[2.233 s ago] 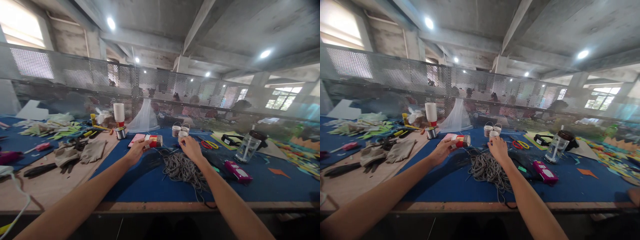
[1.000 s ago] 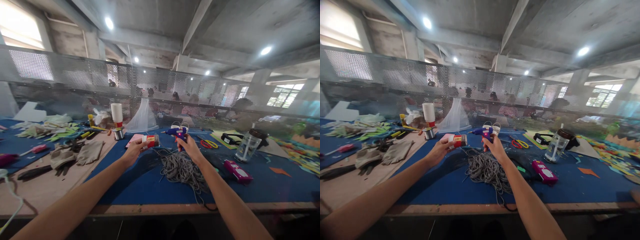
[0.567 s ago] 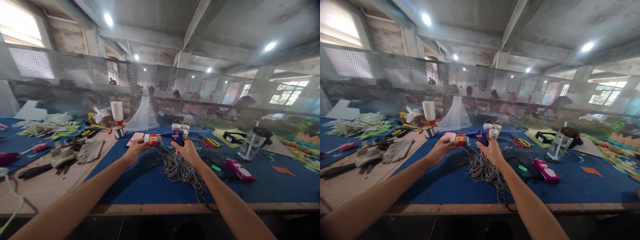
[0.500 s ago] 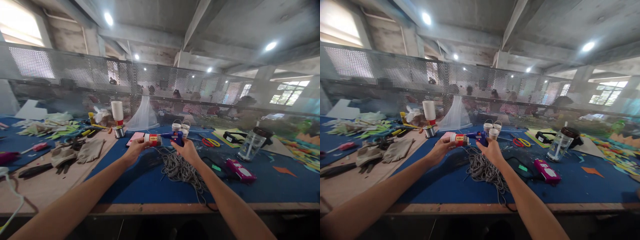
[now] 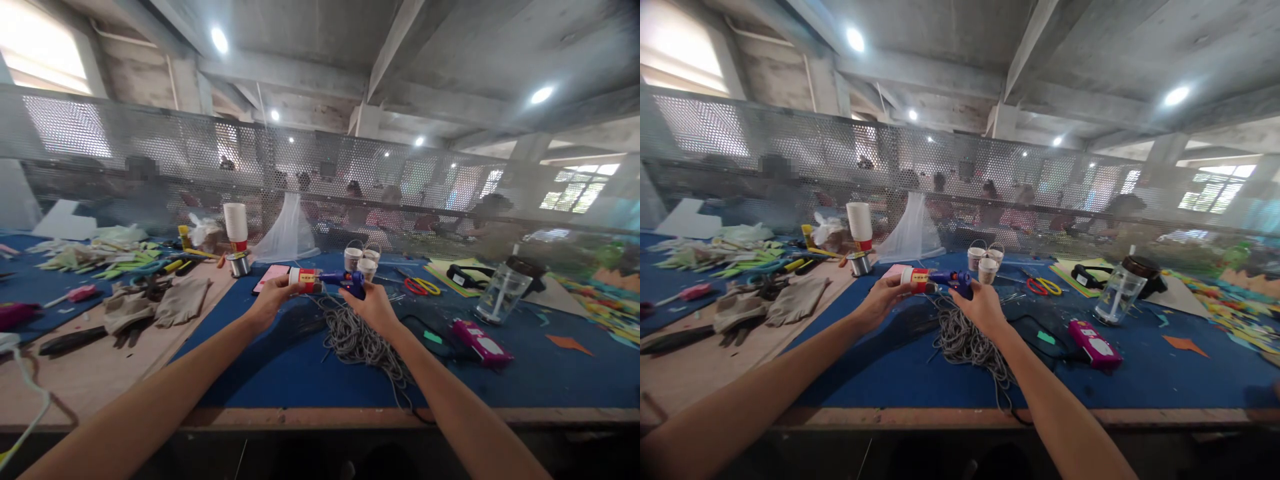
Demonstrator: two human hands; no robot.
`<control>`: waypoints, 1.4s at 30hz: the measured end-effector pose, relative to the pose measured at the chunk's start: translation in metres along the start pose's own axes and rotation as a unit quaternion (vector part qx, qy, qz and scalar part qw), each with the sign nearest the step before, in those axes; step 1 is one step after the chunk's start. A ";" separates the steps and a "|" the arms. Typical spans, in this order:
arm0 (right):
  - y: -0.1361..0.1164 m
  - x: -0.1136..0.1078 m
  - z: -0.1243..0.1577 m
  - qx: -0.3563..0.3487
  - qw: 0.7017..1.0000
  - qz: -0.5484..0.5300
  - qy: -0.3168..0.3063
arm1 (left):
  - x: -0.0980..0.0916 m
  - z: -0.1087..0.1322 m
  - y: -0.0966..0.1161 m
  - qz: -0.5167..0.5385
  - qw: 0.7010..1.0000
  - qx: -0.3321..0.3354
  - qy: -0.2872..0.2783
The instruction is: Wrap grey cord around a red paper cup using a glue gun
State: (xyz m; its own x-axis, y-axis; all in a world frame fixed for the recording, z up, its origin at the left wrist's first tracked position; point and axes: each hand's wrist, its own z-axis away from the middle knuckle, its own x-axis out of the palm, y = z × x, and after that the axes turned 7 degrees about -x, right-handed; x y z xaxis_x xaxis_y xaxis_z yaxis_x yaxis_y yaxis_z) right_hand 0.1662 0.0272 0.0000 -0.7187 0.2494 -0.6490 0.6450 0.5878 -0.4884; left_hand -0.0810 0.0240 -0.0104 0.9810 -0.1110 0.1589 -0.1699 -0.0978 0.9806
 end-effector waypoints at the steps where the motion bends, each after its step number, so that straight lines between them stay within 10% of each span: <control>1: 0.001 0.001 0.000 -0.004 1.000 0.003 0.003 | -0.001 0.000 0.000 -0.003 1.000 0.002 -0.001; 42: 0.002 -0.003 0.003 -0.059 0.983 0.176 -0.006 | 0.000 0.001 -0.001 -0.023 0.999 0.027 -0.024</control>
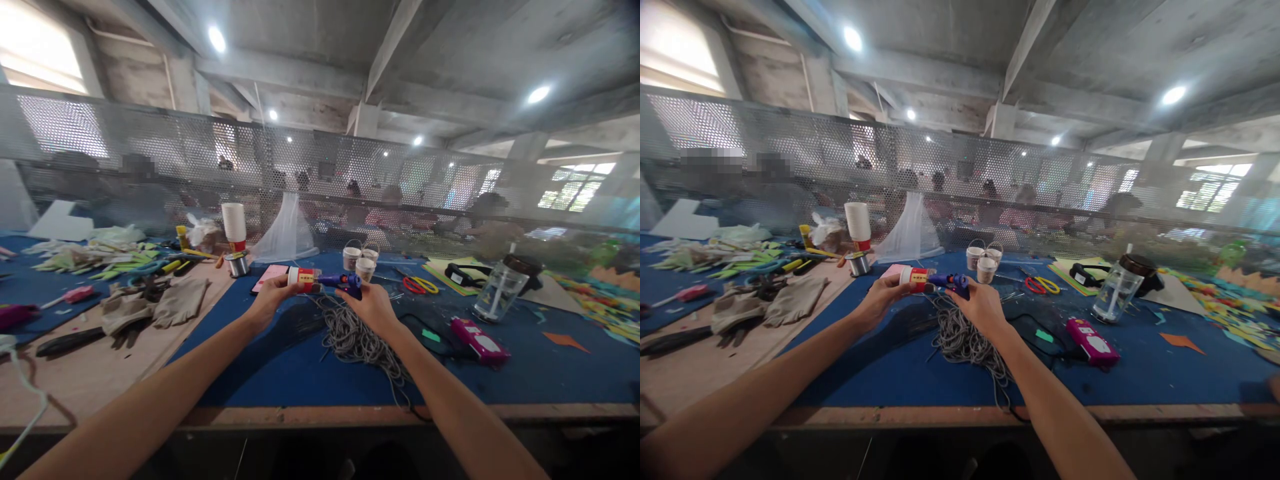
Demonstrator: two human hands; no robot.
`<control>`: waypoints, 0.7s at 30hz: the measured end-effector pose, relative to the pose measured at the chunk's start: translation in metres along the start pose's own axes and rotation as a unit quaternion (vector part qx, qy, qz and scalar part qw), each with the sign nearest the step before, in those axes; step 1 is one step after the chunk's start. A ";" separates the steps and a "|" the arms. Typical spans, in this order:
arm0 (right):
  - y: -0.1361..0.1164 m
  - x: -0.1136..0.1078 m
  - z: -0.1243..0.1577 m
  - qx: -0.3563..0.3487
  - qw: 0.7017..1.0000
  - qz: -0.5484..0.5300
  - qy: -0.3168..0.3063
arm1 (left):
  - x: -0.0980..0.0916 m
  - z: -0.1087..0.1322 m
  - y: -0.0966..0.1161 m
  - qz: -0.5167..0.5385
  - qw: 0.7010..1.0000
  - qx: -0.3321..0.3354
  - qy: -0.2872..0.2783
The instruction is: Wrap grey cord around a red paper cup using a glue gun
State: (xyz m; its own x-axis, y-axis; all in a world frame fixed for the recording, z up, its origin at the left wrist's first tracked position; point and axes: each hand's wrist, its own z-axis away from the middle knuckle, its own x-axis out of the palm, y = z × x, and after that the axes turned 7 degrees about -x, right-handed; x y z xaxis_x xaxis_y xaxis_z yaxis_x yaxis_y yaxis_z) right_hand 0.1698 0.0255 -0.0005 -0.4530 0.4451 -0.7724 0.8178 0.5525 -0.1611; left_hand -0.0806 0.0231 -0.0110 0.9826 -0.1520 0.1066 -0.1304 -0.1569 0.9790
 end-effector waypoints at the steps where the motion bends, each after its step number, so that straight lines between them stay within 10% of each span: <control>1: 0.000 0.000 0.000 -0.001 1.000 0.000 -0.001 | 0.000 0.000 0.000 -0.001 1.000 -0.001 0.000; 21: -0.001 -0.002 0.001 -0.021 1.000 0.013 0.013 | -0.002 -0.001 -0.001 -0.009 1.000 -0.006 0.008</control>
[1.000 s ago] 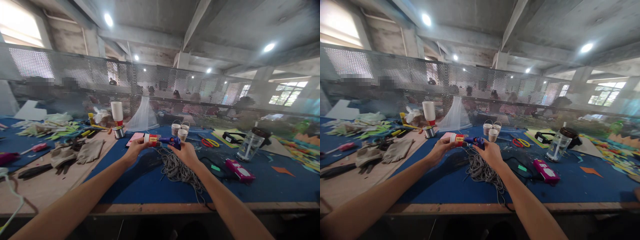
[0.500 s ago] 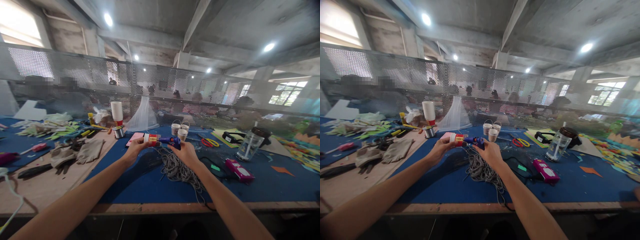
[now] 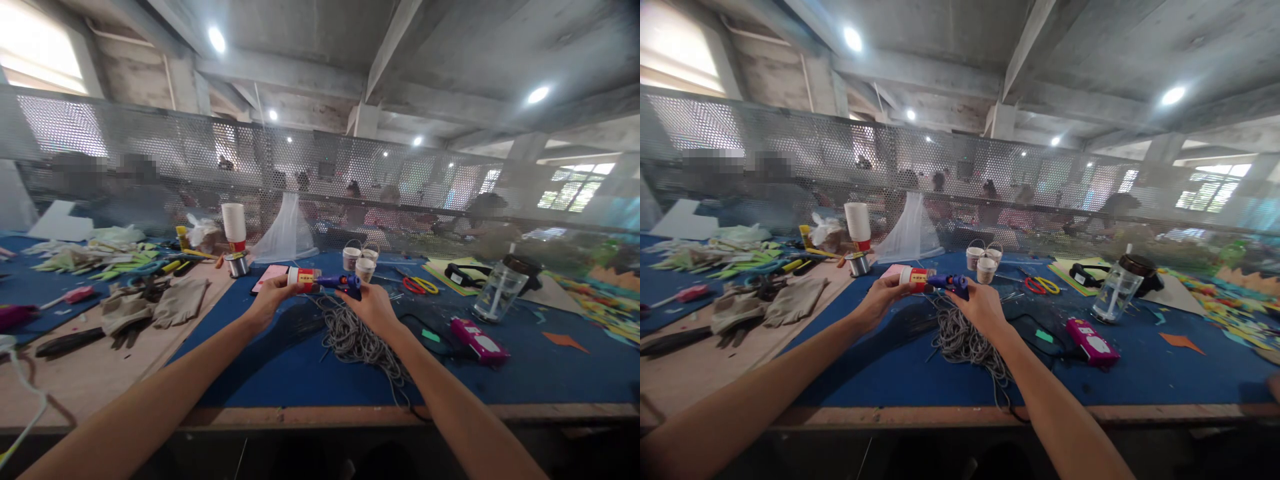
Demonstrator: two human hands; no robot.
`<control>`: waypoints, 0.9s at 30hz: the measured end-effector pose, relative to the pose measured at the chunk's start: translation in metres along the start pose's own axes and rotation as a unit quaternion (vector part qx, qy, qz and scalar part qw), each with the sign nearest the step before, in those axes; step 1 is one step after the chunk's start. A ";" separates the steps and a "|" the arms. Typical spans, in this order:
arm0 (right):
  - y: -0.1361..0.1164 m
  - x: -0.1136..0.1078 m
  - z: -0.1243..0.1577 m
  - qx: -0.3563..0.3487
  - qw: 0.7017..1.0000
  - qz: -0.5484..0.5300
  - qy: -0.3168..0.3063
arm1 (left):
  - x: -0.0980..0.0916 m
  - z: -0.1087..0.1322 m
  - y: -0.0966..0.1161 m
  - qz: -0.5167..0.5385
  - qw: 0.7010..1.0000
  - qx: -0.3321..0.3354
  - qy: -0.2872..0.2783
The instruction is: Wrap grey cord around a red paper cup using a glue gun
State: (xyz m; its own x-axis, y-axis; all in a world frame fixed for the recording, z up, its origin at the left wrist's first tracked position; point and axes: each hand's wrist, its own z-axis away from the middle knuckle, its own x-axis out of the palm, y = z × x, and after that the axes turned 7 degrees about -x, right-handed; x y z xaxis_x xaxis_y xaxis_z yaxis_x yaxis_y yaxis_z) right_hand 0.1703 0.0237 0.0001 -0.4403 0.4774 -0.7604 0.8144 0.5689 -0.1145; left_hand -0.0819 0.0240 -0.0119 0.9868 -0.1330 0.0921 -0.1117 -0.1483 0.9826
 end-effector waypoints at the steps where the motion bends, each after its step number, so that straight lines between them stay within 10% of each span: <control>1: 0.000 0.000 0.000 -0.004 1.000 0.001 0.001 | 0.000 0.000 0.000 -0.001 1.000 0.000 0.002; 27: 0.001 0.000 0.000 -0.011 1.000 -0.013 -0.023 | 0.000 -0.002 -0.001 0.009 1.000 -0.005 0.024</control>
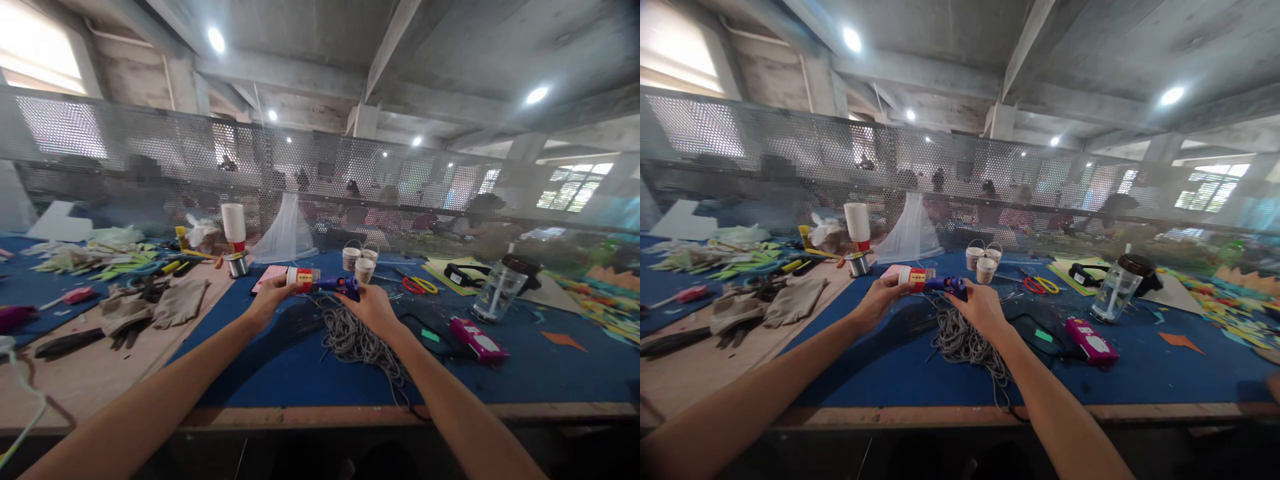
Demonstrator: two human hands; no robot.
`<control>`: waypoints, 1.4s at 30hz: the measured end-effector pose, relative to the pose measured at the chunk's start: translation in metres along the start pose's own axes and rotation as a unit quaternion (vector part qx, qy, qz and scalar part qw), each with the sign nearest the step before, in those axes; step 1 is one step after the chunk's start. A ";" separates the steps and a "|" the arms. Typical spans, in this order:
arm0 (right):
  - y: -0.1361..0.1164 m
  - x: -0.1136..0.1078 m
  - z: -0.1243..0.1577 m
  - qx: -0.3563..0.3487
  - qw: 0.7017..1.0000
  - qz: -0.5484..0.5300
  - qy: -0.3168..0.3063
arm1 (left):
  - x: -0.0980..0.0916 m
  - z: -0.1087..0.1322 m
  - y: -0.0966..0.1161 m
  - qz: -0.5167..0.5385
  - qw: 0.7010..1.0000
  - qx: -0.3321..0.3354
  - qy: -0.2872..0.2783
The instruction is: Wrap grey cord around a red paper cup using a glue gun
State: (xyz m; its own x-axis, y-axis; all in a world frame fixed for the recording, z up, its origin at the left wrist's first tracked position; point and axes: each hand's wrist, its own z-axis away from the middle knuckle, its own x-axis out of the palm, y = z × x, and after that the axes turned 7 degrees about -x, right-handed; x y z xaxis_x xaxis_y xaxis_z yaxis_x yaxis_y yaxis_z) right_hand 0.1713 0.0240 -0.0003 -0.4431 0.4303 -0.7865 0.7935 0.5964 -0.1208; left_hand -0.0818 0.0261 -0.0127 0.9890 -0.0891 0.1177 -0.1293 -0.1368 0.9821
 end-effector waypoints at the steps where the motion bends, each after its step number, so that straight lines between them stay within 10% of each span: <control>1: -0.001 -0.001 0.000 0.001 1.000 -0.001 -0.002 | 0.000 0.000 0.000 0.001 1.000 0.000 0.001; 42: 0.003 0.001 0.000 0.009 0.999 0.018 0.032 | 0.001 0.005 0.005 -0.020 0.998 0.010 -0.066</control>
State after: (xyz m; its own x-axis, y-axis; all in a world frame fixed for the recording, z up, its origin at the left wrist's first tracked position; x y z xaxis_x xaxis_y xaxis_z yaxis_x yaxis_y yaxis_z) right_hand 0.1733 0.0267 -0.0010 -0.4404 0.4938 -0.7498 0.8160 0.5685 -0.1049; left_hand -0.0816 0.0199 -0.0085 0.9756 -0.2125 0.0558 -0.0917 -0.1631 0.9823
